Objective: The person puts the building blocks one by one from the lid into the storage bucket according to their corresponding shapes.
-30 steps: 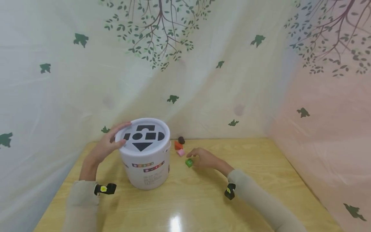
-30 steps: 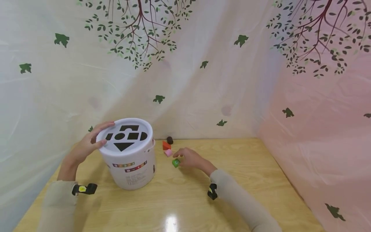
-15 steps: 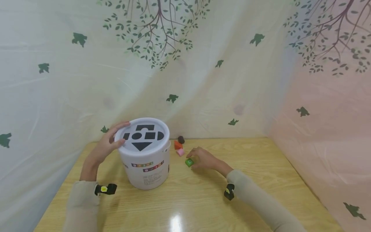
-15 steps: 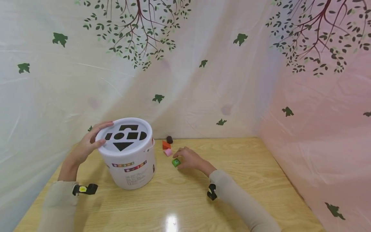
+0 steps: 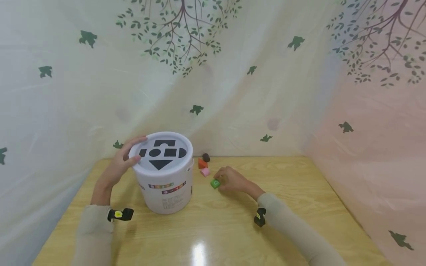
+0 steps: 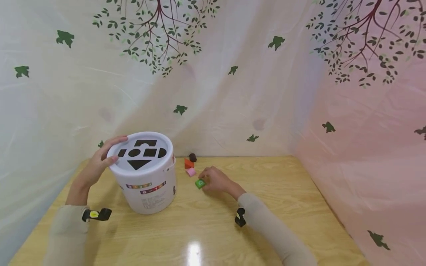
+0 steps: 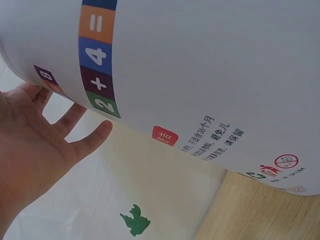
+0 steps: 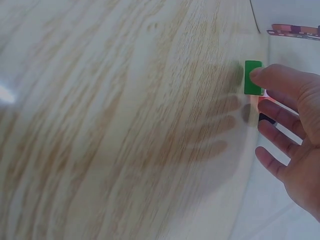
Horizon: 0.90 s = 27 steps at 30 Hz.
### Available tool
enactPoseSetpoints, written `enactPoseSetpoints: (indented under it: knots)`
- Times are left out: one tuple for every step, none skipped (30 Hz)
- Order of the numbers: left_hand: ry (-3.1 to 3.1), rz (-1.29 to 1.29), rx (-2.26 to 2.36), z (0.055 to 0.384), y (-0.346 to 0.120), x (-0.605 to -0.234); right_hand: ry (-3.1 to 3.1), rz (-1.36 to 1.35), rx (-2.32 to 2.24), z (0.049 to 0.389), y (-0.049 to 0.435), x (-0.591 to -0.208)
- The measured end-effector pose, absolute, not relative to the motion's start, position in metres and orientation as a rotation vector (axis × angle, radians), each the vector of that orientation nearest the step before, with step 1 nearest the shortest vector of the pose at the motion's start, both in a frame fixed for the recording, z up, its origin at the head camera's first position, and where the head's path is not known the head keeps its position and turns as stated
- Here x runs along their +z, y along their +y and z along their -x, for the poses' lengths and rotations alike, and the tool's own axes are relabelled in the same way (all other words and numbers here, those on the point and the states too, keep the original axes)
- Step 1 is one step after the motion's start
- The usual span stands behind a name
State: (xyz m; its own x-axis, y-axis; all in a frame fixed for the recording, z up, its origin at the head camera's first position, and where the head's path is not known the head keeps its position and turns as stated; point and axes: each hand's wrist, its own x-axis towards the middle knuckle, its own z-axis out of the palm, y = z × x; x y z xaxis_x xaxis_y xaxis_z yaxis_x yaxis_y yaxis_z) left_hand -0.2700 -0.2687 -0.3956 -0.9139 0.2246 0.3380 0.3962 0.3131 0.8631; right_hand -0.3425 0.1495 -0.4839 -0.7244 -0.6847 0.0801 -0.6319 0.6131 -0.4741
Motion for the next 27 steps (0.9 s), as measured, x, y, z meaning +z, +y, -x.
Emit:
enactPoseSetpoints:
  knots:
    - [-2.412,0.576,-1.662,0.2701,-0.2692,-0.3947,2.723,1.115,-0.74,0.3434,0.1485,-0.4836]
    - [-2.412,0.573,-1.662,0.27,-0.2695,-0.3937,2.722,1.114,-0.742,0.344,0.1477,-0.4833]
    - [-2.413,0.57,-1.66,0.2699,-0.2696,-0.3929,2.719,1.108,-0.747,0.3445,0.1469,-0.483]
    - [-2.415,0.566,-1.66,0.2698,-0.2697,-0.3923,2.716,1.1,-0.75,0.345,0.1463,-0.4827]
    - [-2.416,0.563,-1.658,0.2696,-0.2696,-0.3917,2.716,1.093,-0.749,0.3454,0.1459,-0.4824]
    - [-2.419,0.56,-1.655,0.2696,-0.2695,-0.3912,2.715,1.088,-0.745,0.3457,0.1455,-0.4822]
    - [-2.421,0.557,-1.654,0.2695,-0.2693,-0.3909,2.715,1.089,-0.743,0.3458,0.1452,-0.482]
    - [-2.423,0.554,-1.654,0.2695,-0.2691,-0.3908,2.713,1.092,-0.743,0.3459,0.145,-0.4818]
    - [-2.422,0.553,-1.656,0.2696,-0.2689,-0.3907,2.713,1.096,-0.74,0.346,0.1448,-0.4817]
    - [-2.422,0.551,-1.656,0.2699,-0.2687,-0.3907,2.713,1.104,-0.736,0.3464,0.1448,-0.4818]
    - [-2.421,0.553,-1.654,0.2701,-0.2684,-0.3908,2.711,1.115,-0.736,0.3464,0.1447,-0.4816]
    - [-2.42,0.553,-1.655,0.2705,-0.2682,-0.3909,2.707,1.128,-0.739,0.3464,0.1445,-0.4815]
    - [-2.419,0.553,-1.656,0.2707,-0.268,-0.391,2.703,1.144,-0.74,0.3465,0.1443,-0.4815]
    - [-2.417,0.553,-1.658,0.271,-0.2679,-0.3912,2.696,1.154,-0.745,0.3465,0.1441,-0.4815]
    - [-2.415,0.555,-1.659,0.2713,-0.2678,-0.3913,2.689,1.166,-0.748,0.3465,0.1438,-0.4815]
    - [-2.414,0.554,-1.658,0.2715,-0.2678,-0.3916,2.685,1.178,-0.749,0.3466,0.1435,-0.4816]
    - [-2.414,0.554,-1.659,0.2715,-0.2678,-0.3918,2.683,1.19,-0.749,0.3463,0.1431,-0.4815]
    - [-2.414,0.553,-1.661,0.2716,-0.2678,-0.392,2.68,1.198,-0.748,0.3464,0.1428,-0.4818]
    - [-2.414,0.552,-1.661,0.2715,-0.2679,-0.3923,2.678,1.202,-0.745,0.3465,0.1426,-0.4821]
    - [-2.413,0.551,-1.661,0.2714,-0.268,-0.3925,2.677,1.202,-0.745,0.3464,0.1423,-0.4822]
    - [-2.415,0.551,-1.66,0.2711,-0.268,-0.3926,2.676,1.201,-0.743,0.3463,0.1421,-0.4827]
    - [-2.418,0.547,-1.657,0.2708,-0.2681,-0.3927,2.677,1.197,-0.741,0.3463,0.142,-0.4833]
    - [-2.421,0.544,-1.656,0.2703,-0.268,-0.3927,2.676,1.192,-0.743,0.3462,0.1418,-0.4837]
    - [-2.425,0.538,-1.653,0.2698,-0.268,-0.3926,2.676,1.186,-0.743,0.3461,0.1417,-0.4841]
    - [-2.429,0.532,-1.649,0.2694,-0.2677,-0.3922,2.68,1.181,-0.739,0.3462,0.1416,-0.4845]
    - [-2.433,0.526,-1.646,0.2691,-0.2675,-0.3919,2.685,1.179,-0.731,0.3463,0.1415,-0.4848]
    - [-2.435,0.521,-1.64,0.2689,-0.2672,-0.3917,2.69,1.177,-0.725,0.3464,0.1414,-0.4852]
